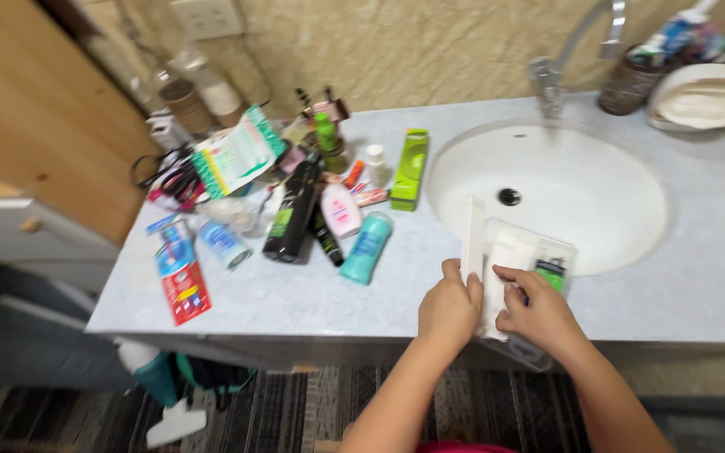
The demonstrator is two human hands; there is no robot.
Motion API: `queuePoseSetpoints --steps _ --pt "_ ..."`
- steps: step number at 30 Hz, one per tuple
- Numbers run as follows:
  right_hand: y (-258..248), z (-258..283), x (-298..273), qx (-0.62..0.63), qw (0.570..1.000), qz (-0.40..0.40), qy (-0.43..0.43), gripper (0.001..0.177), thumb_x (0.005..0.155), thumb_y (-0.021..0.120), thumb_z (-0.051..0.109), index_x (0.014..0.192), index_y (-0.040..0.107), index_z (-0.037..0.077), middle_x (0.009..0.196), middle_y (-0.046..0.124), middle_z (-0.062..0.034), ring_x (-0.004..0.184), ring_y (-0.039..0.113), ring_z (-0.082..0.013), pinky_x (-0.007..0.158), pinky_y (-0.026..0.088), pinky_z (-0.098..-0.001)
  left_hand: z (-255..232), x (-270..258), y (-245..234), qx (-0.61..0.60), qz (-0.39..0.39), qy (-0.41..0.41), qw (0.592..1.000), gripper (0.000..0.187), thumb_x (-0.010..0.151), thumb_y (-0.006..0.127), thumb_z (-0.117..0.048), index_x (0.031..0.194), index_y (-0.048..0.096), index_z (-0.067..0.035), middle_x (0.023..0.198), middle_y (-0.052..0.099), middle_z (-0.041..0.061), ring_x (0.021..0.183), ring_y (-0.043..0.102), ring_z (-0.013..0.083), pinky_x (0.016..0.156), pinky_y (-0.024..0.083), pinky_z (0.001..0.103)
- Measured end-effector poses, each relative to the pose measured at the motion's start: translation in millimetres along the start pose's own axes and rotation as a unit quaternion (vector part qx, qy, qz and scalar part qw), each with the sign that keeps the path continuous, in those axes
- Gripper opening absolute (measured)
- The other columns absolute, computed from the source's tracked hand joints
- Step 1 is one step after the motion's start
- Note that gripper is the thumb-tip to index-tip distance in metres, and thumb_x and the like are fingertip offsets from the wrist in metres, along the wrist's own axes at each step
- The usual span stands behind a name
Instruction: The person empties a bathroom cabinet onto the countertop, then systematically removes items from a clear organizer and places them on the counter. They continue to remove various toiletries, wipes, and other supplies from the cabinet and drawers, arranging them on the countertop.
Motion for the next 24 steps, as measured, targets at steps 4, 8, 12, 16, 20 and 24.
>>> queuePoseSetpoints --steps 4,8,12,16,20,24 --pt "50 28 3 0.135 0.985 0.105 0.034 0.037 0.095 0.056 0.014 0.130 0.067 0.009 0.110 0.077 -0.0091 0.063 0.066 -0.0169 0.061 0.057 -0.0337 51 -17 -39 -0.121 -0.064 -0.034 0.990 0.044 0.101 0.048 -0.033 0.133 0.047 -0.003 0.092 0.074 0.028 0.084 0.071 0.0426 0.075 0.055 0.050" --pt "100 61 5 0.112 0.979 0.171 0.003 0.034 0.098 0.059 0.019 0.130 0.068 0.010 0.105 0.077 -0.0133 0.059 0.067 -0.0167 0.062 0.058 -0.0319 136 -61 -90 -0.171 -0.107 -0.146 0.968 0.049 0.101 0.046 -0.034 0.142 0.044 -0.008 0.098 0.075 0.020 0.085 0.077 0.0292 0.074 0.061 0.040" --pt "134 98 5 0.086 0.975 0.179 -0.097 0.035 0.096 0.058 0.018 0.128 0.069 0.009 0.109 0.078 -0.0101 0.074 0.071 -0.0109 0.069 0.060 -0.0283 196 -102 -161 -0.167 -0.165 -0.214 0.948 0.053 0.094 0.050 -0.027 0.144 0.043 -0.011 0.099 0.076 0.017 0.080 0.077 0.0261 0.070 0.062 0.039" --pt "154 98 6 0.112 0.971 0.205 -0.044 0.037 0.096 0.057 0.019 0.129 0.068 0.010 0.111 0.078 -0.0105 0.072 0.071 -0.0143 0.068 0.060 -0.0305 183 -77 -170 -0.156 -0.126 -0.156 0.967 0.056 0.094 0.054 -0.032 0.146 0.050 -0.011 0.104 0.077 0.019 0.082 0.077 0.0236 0.072 0.059 0.034" --pt "132 115 5 0.088 0.977 0.147 -0.124 0.038 0.096 0.059 0.017 0.132 0.068 0.008 0.112 0.077 -0.0119 0.080 0.070 -0.0126 0.073 0.058 -0.0292 141 -37 -186 -0.147 -0.180 -0.016 0.972 0.066 0.095 0.060 -0.035 0.151 0.042 -0.006 0.139 0.053 0.022 0.091 0.070 0.0279 0.075 0.059 0.037" --pt "116 87 6 0.114 0.984 0.136 0.007 0.039 0.095 0.056 0.016 0.132 0.066 0.012 0.111 0.076 -0.0075 0.069 0.069 -0.0127 0.066 0.060 -0.0285 116 -26 -185 -0.094 -0.176 0.035 0.979 0.072 0.095 0.065 -0.035 0.153 0.036 -0.003 0.153 0.034 0.025 0.101 0.066 0.0272 0.085 0.055 0.037"
Point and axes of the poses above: each hand's wrist, its own x-axis towards the middle knuckle, its own y-axis out of the palm, z = x × y, the point moved 10 cm from there along x, towards the middle knuckle
